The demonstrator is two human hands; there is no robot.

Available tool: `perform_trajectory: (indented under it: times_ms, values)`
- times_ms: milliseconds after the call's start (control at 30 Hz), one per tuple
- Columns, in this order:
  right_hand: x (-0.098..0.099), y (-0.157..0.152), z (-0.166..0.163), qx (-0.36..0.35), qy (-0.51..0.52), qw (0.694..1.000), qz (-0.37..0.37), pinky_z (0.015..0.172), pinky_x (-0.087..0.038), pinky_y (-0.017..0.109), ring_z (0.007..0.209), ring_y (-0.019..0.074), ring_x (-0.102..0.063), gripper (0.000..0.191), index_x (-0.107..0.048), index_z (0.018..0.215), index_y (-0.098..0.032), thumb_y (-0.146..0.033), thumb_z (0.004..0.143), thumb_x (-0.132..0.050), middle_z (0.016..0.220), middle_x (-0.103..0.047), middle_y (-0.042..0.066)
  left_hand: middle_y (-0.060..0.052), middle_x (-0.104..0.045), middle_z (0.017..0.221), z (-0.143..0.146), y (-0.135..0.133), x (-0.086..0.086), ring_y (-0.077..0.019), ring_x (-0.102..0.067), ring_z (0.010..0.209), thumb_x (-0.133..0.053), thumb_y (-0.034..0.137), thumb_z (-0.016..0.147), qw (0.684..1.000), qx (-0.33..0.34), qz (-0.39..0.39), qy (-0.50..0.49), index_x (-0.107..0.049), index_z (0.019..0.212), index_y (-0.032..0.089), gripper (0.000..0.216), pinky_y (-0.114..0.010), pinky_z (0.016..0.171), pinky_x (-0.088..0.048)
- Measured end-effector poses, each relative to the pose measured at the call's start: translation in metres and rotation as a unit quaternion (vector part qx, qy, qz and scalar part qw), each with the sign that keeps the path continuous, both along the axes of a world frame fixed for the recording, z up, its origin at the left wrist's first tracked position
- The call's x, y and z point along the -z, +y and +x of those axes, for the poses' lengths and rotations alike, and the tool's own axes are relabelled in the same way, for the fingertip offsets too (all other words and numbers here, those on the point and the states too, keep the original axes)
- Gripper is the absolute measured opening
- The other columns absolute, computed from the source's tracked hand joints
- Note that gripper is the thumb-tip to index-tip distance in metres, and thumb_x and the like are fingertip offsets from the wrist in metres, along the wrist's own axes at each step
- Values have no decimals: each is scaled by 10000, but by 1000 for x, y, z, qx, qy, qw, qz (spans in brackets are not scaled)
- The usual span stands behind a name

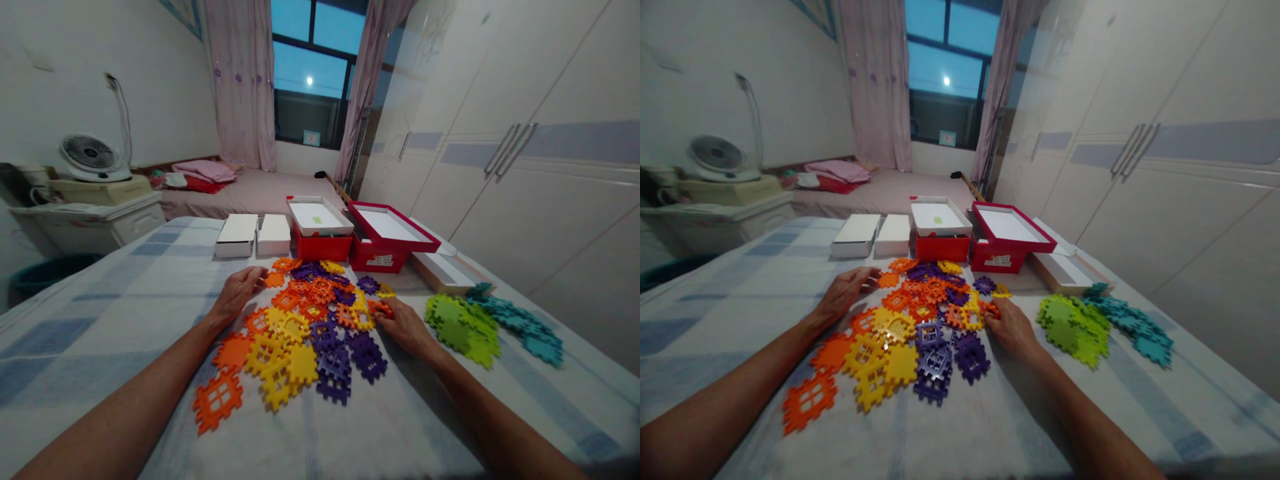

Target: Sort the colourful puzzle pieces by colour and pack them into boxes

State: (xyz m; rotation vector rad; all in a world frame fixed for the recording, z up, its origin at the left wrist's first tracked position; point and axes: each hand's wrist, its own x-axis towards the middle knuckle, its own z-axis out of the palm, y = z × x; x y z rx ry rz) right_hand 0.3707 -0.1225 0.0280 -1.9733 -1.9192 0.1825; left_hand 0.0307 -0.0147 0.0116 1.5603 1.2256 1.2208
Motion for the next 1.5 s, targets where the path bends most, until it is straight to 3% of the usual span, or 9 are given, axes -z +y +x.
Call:
perform_trajectory:
  times_ms: [233, 433, 633, 733, 833, 1000, 1267, 1400, 1500]
  values:
    - [-30, 11, 3, -74, 214, 974, 0, 607, -422, 265, 658, 139, -542, 222, -625, 787, -166, -360, 765, -520, 723, -625, 19, -87, -684, 880, 2, -2, -3, -179, -625, 725, -491, 623, 720, 1000, -4, -14, 2, -664, 862, 151, 523, -306, 677, -498]
    - [-36, 34, -44, -89, 344, 933, -51, 535, -413, 235, 559, 100, -510, 221, -599, 760, -154, -366, 696, -605, 652, -577, -5, -79, -684, 896, 1, -1, 0, -172, -626, 743, -493, 609, 736, 1000, -2, -9, 2, -670, 877, 154, 508, -289, 678, -488]
    - [-24, 40, -66, -150, 285, 947, -3, 687, -476, 270, 816, 148, -607, 394, -582, 1102, -163, -289, 729, -595, 1066, -629, 74, -84, -679, 897, 2, -4, -4, -171, -620, 734, -485, 610, 736, 1000, 0, -11, 4, -660, 890, 145, 520, -300, 687, -488]
    - [-37, 24, -51, -96, 150, 984, 29, 732, -450, 289, 816, 163, -601, 246, -622, 974, -156, -306, 798, -538, 982, -645, 76, -80, -684, 850, 2, -4, -5, -173, -618, 715, -478, 606, 741, 1000, -2, -7, 12, -662, 878, 146, 513, -304, 680, -489]
    - [-46, -7, -40, -78, -1, 997, -26, 687, -411, 302, 774, 191, -598, 260, -635, 839, -192, -414, 846, -498, 836, -654, 51, -84, -686, 863, 1, -2, -3, -178, -627, 736, -457, 593, 766, 1000, -1, 0, 20, -660, 887, 146, 505, -311, 701, -492]
    - [-30, -55, -48, -23, -117, 989, -87, 632, -382, 310, 804, 241, -606, 402, -611, 972, -196, -549, 803, -523, 934, -640, 84, -81, -690, 891, 0, 1, 2, -187, -643, 755, -447, 588, 779, 999, 4, 14, 38, -658, 884, 160, 488, -312, 703, -500]
    - [0, -69, -38, 38, 9, 998, -48, 757, -434, 327, 837, 210, -587, 432, -530, 1180, -134, -386, 833, -478, 926, -615, 76, -79, -686, 859, -2, 4, 5, -180, -642, 737, -442, 570, 782, 999, 7, 24, 31, -652, 872, 150, 479, -319, 700, -514]
    - [9, -77, -39, 43, 78, 996, 4, 866, -428, 342, 974, 222, -565, 448, -571, 1120, -153, -476, 827, -467, 1069, -597, 99, -72, -690, 863, -3, 9, 10, -171, -642, 728, -432, 566, 788, 999, 9, 26, 40, -655, 866, 155, 473, -303, 694, -514]
    - [15, -81, -51, 56, 39, 997, 41, 930, -399, 395, 1078, 268, -519, 567, -530, 1203, -139, -532, 796, -497, 1154, -567, 133, -73, -692, 883, -5, 14, 15, -170, -643, 733, -415, 581, 797, 998, 10, 36, 51, -657, 895, 156, 498, -302, 703, -514]
